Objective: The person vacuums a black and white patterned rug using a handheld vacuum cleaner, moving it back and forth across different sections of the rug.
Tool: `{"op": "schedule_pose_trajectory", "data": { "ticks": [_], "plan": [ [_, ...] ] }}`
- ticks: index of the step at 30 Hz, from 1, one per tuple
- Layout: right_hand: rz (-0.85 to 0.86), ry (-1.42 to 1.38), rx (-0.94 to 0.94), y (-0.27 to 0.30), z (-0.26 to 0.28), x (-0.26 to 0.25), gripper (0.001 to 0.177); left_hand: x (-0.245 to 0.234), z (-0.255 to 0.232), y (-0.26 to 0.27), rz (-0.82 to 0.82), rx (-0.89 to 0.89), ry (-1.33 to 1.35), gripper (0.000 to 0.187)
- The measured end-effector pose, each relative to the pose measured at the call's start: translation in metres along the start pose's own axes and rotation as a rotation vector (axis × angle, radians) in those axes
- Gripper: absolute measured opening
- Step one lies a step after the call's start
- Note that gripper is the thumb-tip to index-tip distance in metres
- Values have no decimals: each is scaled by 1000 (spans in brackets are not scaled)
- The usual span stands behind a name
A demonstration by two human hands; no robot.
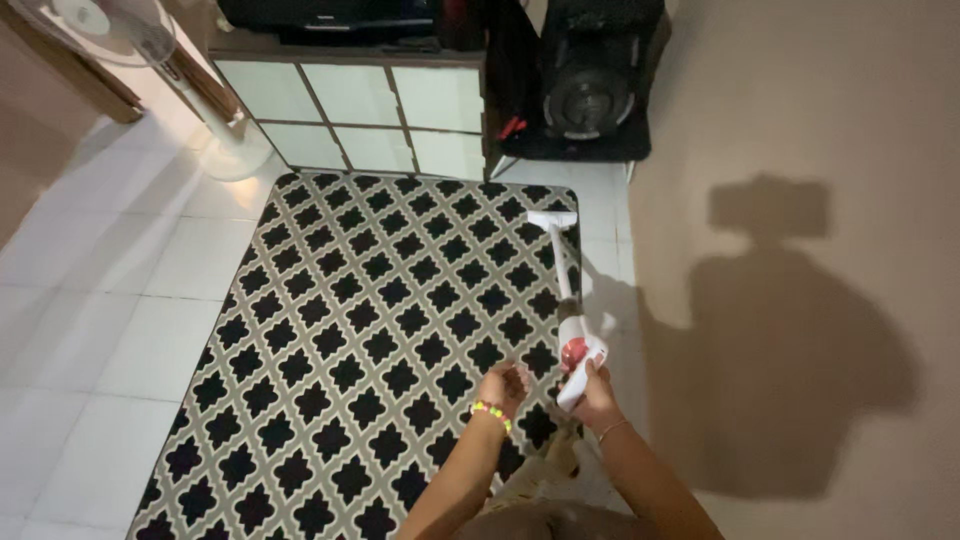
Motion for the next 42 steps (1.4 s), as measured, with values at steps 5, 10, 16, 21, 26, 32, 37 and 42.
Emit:
{"op": "schedule_pose_trajectory", "data": {
  "ticks": [5, 10, 16, 21, 26, 32, 37, 42],
  "plan": [
    [-43, 183, -206, 26, -20, -2, 39, -50, 0, 29, -60, -42, -10, 25],
    [-100, 203, -258, 25, -10, 7, 30, -62, -10, 33, -96, -69, -18, 27],
    [-75, 245, -151, -27, 3, 21, 38, -39, -26, 5, -68, -57, -23, 29],
    [52, 177, -188, -115, 34, 29, 42, 10, -38, -43, -94, -66, -46, 24],
    [-11, 250, -285, -126, 91, 66, 48, 70, -36, -88, -142, -105, -73, 20],
    [-115, 374, -337, -131, 138, 89, 54, 151, -25, -136, 159, -46, 73, 22],
    [-23, 290, -216, -186, 157, 96, 39, 158, -34, -142, -44, -107, -55, 35],
    [96, 208, -148, -241, 155, 102, 29, 157, -68, -174, -68, -72, 11, 39]
  ]
}}
Point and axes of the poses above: each hand's wrist, its own y-axis away from the middle knuckle, its own x-axis out of the palm, z = x × y, the point moved 8 cm from there along -y, towards the middle knuckle, and after that the axes turned 4 degrees about x, right-handed, at the moved point
